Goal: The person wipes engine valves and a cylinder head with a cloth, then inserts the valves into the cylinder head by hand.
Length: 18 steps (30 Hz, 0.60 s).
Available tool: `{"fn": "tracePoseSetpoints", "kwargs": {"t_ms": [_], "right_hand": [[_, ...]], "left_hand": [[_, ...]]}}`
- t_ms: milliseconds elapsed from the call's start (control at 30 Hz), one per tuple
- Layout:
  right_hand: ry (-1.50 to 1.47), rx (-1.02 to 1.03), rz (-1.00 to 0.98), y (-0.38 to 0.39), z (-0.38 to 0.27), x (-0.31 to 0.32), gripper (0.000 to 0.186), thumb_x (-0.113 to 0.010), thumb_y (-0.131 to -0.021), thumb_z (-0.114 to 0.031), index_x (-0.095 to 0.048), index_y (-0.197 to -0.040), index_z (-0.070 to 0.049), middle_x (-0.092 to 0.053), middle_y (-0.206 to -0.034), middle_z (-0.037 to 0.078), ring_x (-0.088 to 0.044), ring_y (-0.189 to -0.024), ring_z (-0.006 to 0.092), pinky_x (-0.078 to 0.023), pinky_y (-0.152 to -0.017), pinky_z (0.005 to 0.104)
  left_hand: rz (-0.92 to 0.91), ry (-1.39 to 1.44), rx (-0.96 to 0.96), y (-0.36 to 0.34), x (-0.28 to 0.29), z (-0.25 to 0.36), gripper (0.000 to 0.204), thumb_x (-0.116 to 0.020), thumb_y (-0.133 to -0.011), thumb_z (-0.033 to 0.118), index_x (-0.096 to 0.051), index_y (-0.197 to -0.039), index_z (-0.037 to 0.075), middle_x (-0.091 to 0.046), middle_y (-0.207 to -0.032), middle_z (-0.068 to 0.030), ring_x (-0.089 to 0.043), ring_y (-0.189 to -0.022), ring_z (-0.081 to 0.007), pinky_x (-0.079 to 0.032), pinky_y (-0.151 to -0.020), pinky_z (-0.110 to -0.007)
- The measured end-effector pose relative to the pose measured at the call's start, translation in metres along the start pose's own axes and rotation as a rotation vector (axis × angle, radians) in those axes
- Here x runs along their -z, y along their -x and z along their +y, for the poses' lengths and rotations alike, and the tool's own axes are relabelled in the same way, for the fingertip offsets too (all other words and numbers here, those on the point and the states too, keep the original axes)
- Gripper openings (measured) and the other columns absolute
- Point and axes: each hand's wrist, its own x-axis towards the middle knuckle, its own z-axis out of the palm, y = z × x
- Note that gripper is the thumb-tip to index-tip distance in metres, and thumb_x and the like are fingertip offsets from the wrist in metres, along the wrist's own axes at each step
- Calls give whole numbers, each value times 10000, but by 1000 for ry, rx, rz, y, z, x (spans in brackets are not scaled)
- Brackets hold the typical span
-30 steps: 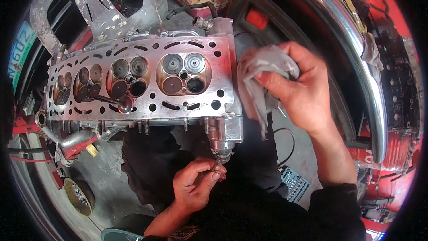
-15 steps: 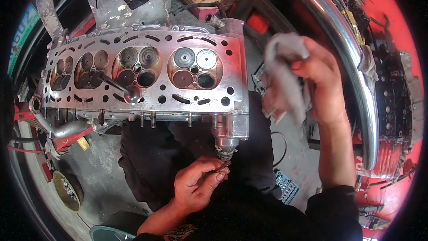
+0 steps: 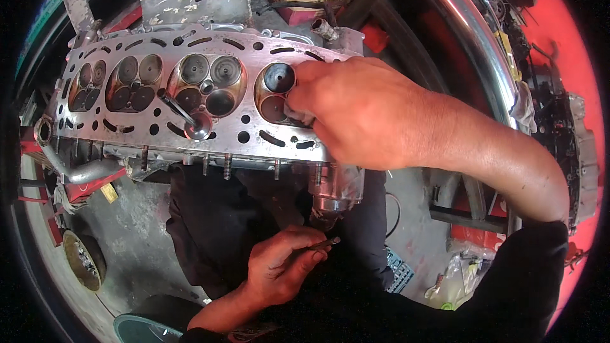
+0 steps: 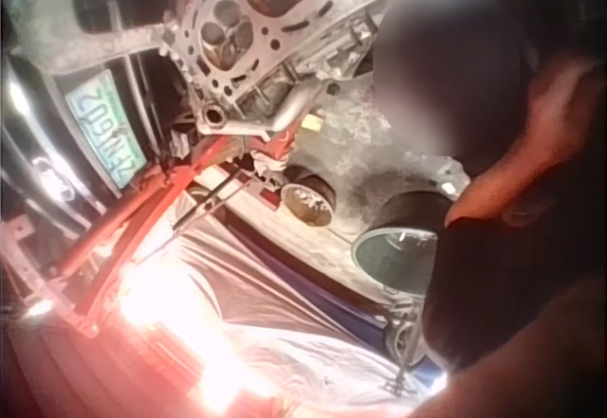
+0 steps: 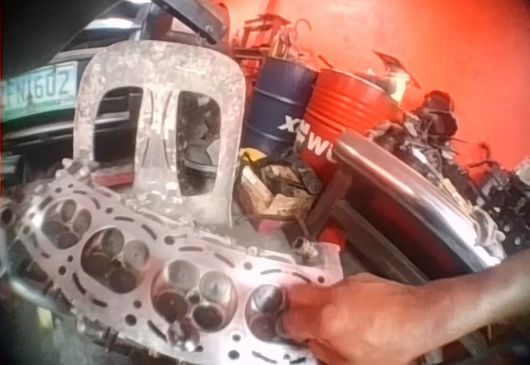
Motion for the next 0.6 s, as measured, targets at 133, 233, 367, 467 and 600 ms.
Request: {"fn": "tracePoseSetpoints", "kwargs": {"t_ms": [133, 233, 367, 467, 600], "right_hand": [[128, 371, 7, -4, 24, 5, 324, -631, -659, 8, -617, -979, -39, -550, -1009, 90, -595, -957, 336, -496, -670, 474], [526, 513, 36, -5, 21, 10, 116, -606, -732, -99, -549, -834, -99, -519, -928, 42, -560, -934, 253, -471, -721, 376], [891, 394, 110, 14, 26, 46, 132, -590, -761, -77, -558, -886, -109, -545, -1017, 52, -572, -931, 234, -483, -762, 350], [576, -26, 231, 52, 28, 70, 420, -590, -713, 48, -582, -1119, -60, -554, -1218, 131, -627, -993, 329, -537, -759, 423], [427, -227, 255, 127, 49, 23, 606, -645, -709, 104, -546, -1278, -79, -491, -1339, 272, -532, -1196, 440, -490, -968, 456]], "left_hand": [[-16, -50, -12, -1, 0, 2, 167, -681, -856, 13, -615, -1009, 4, -663, -946, -130, -662, -802, -244, -523, -687, -307], [-61, -103, -18, 1, 0, -6, 172, -644, -882, -19, -604, -1050, -28, -659, -1003, -157, -675, -833, -180, -553, -715, -286], [-3, -2, -2, 4, 0, -6, 160, -656, -866, -20, -610, -1019, -20, -657, -987, -149, -667, -818, -212, -541, -699, -294], [40, 21, -8, 3, 0, 2, 148, -680, -853, 7, -618, -987, -3, -665, -946, -129, -660, -783, -235, -521, -666, -297], [-7, -52, -17, 4, 9, 5, 148, -679, -852, 8, -617, -986, -4, -663, -948, -131, -658, -782, -237, -521, -665, -301]]}}
